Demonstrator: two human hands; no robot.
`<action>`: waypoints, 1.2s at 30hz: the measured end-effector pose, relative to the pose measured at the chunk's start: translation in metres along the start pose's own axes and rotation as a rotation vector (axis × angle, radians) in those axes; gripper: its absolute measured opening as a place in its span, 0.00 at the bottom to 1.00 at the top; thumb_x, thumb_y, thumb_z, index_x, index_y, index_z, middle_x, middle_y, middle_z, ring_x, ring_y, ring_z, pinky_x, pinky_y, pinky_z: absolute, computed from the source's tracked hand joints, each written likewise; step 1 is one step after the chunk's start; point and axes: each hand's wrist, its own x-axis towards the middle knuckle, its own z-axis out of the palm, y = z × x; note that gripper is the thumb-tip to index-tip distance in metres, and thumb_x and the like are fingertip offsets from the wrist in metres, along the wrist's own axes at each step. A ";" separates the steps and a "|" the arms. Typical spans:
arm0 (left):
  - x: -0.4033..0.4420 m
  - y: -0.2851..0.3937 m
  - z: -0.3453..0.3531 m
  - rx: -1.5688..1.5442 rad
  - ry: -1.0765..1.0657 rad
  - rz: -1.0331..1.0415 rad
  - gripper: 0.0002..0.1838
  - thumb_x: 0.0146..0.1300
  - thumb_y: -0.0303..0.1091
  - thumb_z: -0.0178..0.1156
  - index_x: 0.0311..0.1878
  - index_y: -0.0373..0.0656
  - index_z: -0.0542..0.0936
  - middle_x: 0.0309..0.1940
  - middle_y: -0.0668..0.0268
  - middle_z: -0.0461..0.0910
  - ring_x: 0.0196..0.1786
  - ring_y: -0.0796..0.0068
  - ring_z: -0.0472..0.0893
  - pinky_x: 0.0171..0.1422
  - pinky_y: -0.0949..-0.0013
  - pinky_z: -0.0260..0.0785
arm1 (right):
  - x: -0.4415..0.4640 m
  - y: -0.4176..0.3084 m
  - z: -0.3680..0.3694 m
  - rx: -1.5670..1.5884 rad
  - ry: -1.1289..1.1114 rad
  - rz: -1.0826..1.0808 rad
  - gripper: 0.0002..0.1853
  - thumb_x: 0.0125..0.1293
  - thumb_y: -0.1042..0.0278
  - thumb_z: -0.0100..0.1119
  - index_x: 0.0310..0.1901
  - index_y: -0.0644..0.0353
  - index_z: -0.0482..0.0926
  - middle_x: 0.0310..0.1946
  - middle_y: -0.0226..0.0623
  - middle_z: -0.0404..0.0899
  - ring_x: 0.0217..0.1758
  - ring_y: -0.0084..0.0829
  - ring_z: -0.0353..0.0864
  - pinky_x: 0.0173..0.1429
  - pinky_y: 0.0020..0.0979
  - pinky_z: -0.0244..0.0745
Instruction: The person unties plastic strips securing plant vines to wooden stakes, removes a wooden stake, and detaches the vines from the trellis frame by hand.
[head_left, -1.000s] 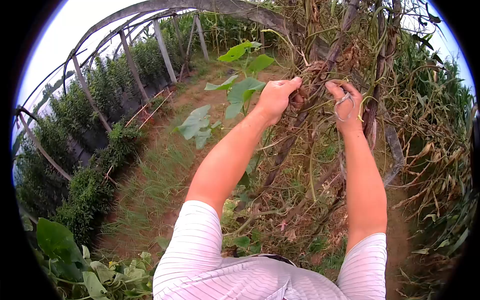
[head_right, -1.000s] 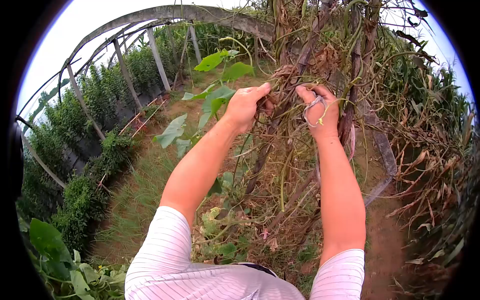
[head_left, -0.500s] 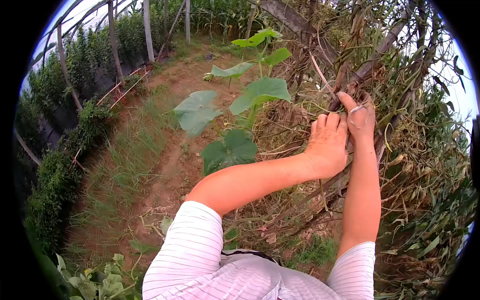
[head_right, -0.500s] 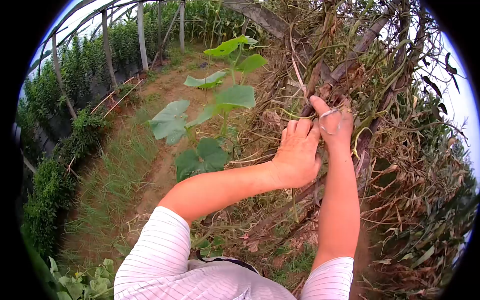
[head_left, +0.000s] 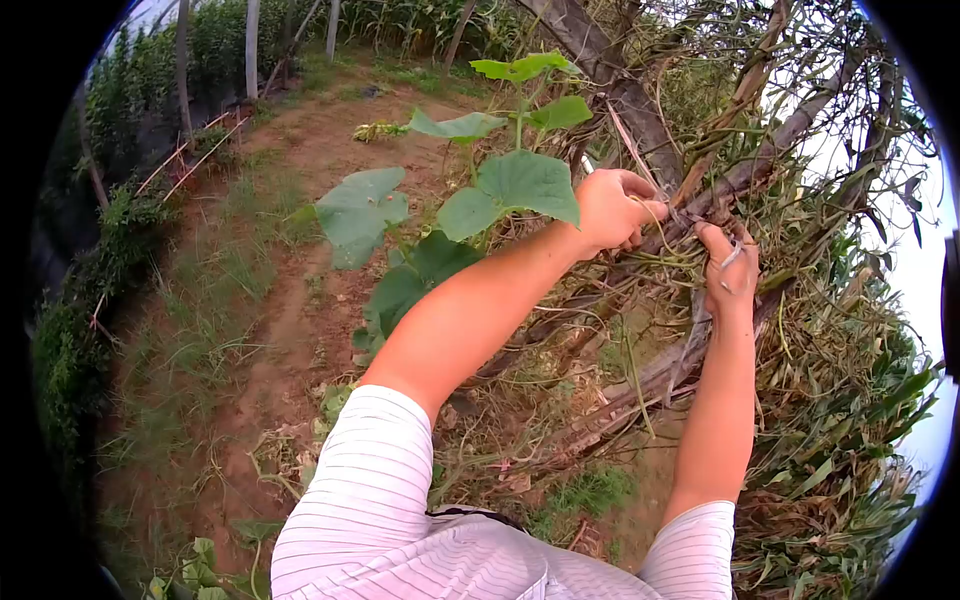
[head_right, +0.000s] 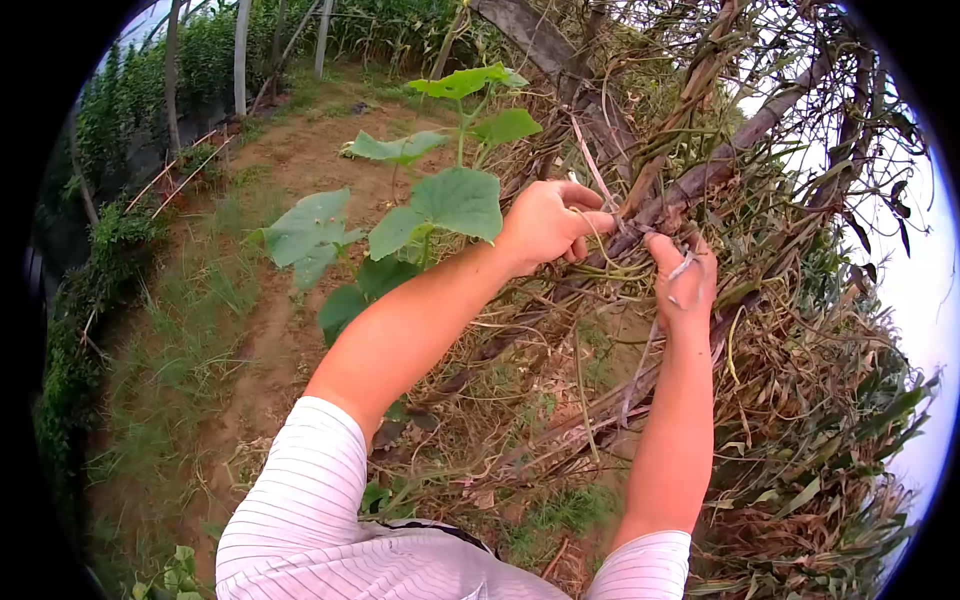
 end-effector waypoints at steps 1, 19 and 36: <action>0.003 0.003 -0.001 -0.007 -0.006 -0.002 0.19 0.63 0.34 0.69 0.51 0.30 0.81 0.26 0.65 0.81 0.17 0.80 0.75 0.20 0.74 0.67 | 0.002 0.003 0.000 -0.007 0.004 0.002 0.23 0.56 0.65 0.66 0.53 0.69 0.79 0.45 0.39 0.83 0.46 0.33 0.80 0.56 0.34 0.72; 0.067 0.007 -0.001 0.934 -0.005 0.654 0.12 0.59 0.40 0.65 0.40 0.43 0.88 0.36 0.56 0.85 0.44 0.53 0.83 0.52 0.54 0.75 | -0.001 0.005 -0.004 0.010 0.047 0.075 0.25 0.55 0.66 0.69 0.51 0.72 0.78 0.43 0.38 0.83 0.45 0.30 0.80 0.56 0.33 0.72; 0.087 0.035 0.010 1.487 -0.372 0.368 0.14 0.50 0.36 0.63 0.38 0.39 0.87 0.34 0.50 0.85 0.42 0.50 0.85 0.51 0.56 0.77 | 0.003 0.028 -0.013 0.071 0.051 0.047 0.45 0.53 0.56 0.73 0.64 0.83 0.66 0.52 0.47 0.79 0.54 0.34 0.78 0.63 0.33 0.71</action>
